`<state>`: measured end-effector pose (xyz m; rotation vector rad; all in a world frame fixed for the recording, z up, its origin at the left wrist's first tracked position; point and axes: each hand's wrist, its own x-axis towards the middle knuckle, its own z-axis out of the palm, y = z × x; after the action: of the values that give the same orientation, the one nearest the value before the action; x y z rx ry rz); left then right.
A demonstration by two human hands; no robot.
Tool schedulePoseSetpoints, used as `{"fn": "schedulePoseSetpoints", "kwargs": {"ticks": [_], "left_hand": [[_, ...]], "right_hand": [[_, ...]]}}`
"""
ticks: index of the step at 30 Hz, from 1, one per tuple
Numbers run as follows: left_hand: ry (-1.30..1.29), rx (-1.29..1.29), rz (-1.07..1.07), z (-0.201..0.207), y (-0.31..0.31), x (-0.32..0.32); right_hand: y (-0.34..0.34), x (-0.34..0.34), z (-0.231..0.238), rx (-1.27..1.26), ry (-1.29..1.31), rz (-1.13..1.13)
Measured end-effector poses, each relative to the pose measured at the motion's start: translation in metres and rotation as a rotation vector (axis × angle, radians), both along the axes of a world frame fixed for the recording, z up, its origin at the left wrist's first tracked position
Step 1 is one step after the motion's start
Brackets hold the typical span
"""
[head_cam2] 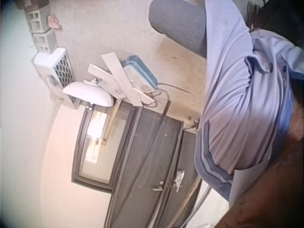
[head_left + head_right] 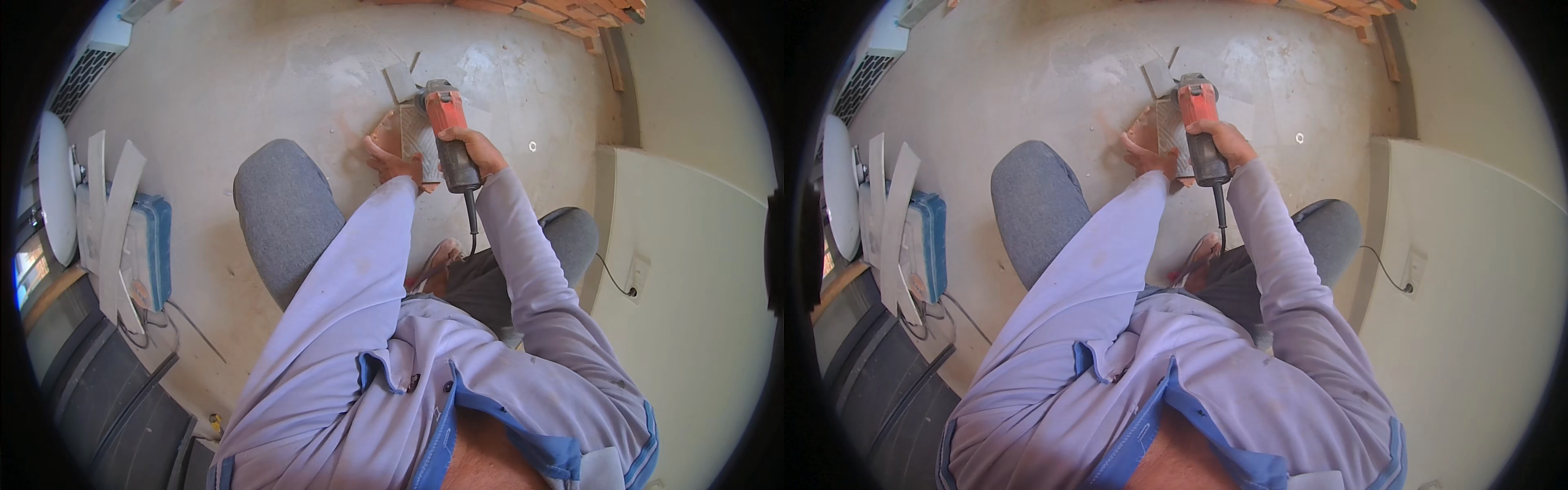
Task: The person sits on the floor and uses an angle grinder to cut and smooth the edges of ceramic tiles. They hold the tiles with one hand and operate the power tool with the other, generating dust as they work on the material.
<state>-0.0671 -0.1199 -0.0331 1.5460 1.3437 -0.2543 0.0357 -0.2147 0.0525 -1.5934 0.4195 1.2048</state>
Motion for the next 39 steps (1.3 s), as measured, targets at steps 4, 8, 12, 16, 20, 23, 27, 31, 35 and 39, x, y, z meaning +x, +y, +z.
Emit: {"fn": "schedulePoseSetpoints", "kwargs": {"ticks": [4,8,12,16,20,23,27,31,35,39], "left_hand": [[0.011,0.003,-0.015,-0.002,0.004,0.000],[0.031,-0.057,0.003,-0.007,0.004,0.002],[0.017,-0.029,-0.004,-0.007,0.004,0.002],[0.010,0.057,0.000,-0.006,0.000,0.001],[0.015,-0.003,-0.019,0.005,0.002,0.001],[0.007,0.013,-0.024,0.000,0.000,0.001],[0.022,-0.010,-0.036,0.008,0.003,0.001],[0.008,0.019,-0.026,0.001,0.005,-0.001],[-0.006,0.006,-0.016,-0.003,-0.001,0.000],[-0.021,-0.010,-0.009,-0.004,0.003,-0.002]], "right_hand": [[-0.004,-0.001,0.000,0.007,0.027,-0.003],[-0.005,-0.001,0.006,0.019,0.050,-0.031],[-0.007,-0.001,0.003,0.026,0.053,-0.032],[0.003,-0.010,0.009,0.041,0.064,-0.056],[0.007,-0.010,0.015,0.051,0.059,-0.073],[0.003,-0.007,0.005,0.044,0.049,-0.032],[0.000,-0.004,-0.001,0.007,0.012,-0.047],[0.003,-0.003,-0.001,0.025,0.010,-0.010],[0.007,-0.010,-0.004,0.060,0.057,-0.042],[0.014,-0.010,0.015,0.007,0.060,-0.044]]}}
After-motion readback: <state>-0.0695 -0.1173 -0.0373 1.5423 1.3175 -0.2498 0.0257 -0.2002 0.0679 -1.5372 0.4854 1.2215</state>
